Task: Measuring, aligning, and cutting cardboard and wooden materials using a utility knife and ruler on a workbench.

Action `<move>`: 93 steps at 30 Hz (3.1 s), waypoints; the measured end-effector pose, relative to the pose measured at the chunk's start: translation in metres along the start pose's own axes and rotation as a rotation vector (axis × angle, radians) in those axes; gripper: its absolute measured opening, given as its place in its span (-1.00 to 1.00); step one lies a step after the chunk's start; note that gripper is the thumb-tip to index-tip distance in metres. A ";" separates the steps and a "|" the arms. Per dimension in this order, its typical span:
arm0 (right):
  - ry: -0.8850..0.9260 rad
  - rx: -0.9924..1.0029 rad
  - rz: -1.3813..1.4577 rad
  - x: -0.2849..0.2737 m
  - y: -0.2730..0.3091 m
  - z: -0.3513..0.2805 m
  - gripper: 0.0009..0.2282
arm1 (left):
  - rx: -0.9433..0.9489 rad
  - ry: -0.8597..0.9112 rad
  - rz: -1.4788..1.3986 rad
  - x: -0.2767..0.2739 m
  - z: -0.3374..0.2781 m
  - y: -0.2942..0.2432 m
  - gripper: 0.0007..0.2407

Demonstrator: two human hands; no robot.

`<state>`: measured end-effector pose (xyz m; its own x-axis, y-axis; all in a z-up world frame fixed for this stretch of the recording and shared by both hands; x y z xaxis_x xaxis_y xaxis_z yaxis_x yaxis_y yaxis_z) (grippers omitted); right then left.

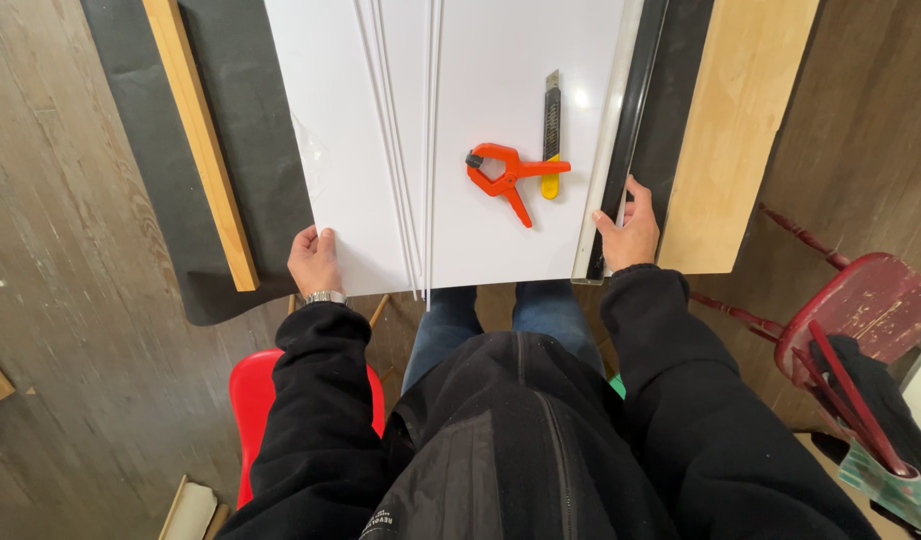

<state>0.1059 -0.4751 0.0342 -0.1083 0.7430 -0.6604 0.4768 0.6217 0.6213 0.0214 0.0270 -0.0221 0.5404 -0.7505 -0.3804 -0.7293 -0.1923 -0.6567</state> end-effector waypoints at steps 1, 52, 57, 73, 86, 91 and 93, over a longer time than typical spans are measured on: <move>0.005 0.027 0.010 0.000 0.003 -0.002 -0.37 | -0.013 -0.004 0.009 -0.001 -0.001 0.000 -0.83; -0.312 0.068 -0.212 -0.046 -0.058 -0.075 -0.59 | -0.005 0.045 -0.074 -0.016 0.027 0.012 -0.82; -0.336 0.023 -0.214 -0.035 -0.056 -0.098 -0.59 | -0.004 0.055 -0.060 -0.018 0.027 0.015 -0.81; -0.297 0.089 -0.200 -0.020 -0.072 -0.161 -0.62 | 0.010 0.064 -0.034 -0.017 0.026 0.010 -0.82; -0.249 0.096 -0.176 0.004 -0.041 -0.128 -0.60 | -0.006 0.030 0.012 -0.016 0.024 0.007 -0.82; -0.264 0.077 -0.203 0.005 -0.033 -0.126 -0.60 | 0.006 0.055 -0.038 -0.017 0.025 0.012 -0.81; -0.268 0.074 -0.205 0.006 -0.036 -0.126 -0.59 | 0.008 0.052 -0.029 -0.017 0.024 0.010 -0.81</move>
<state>-0.0218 -0.4615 0.0613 0.0205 0.5070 -0.8617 0.5316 0.7244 0.4389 0.0149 0.0533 -0.0378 0.5384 -0.7767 -0.3271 -0.7105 -0.2096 -0.6718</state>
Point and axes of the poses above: each hand's wrist, its own z-axis towards the middle knuckle, its own x-axis out of the palm, y = z × x, the point moved 4 cm from there along z, towards the middle knuckle, and after that the axes turned 5 degrees about -x, right-handed, at the moved point
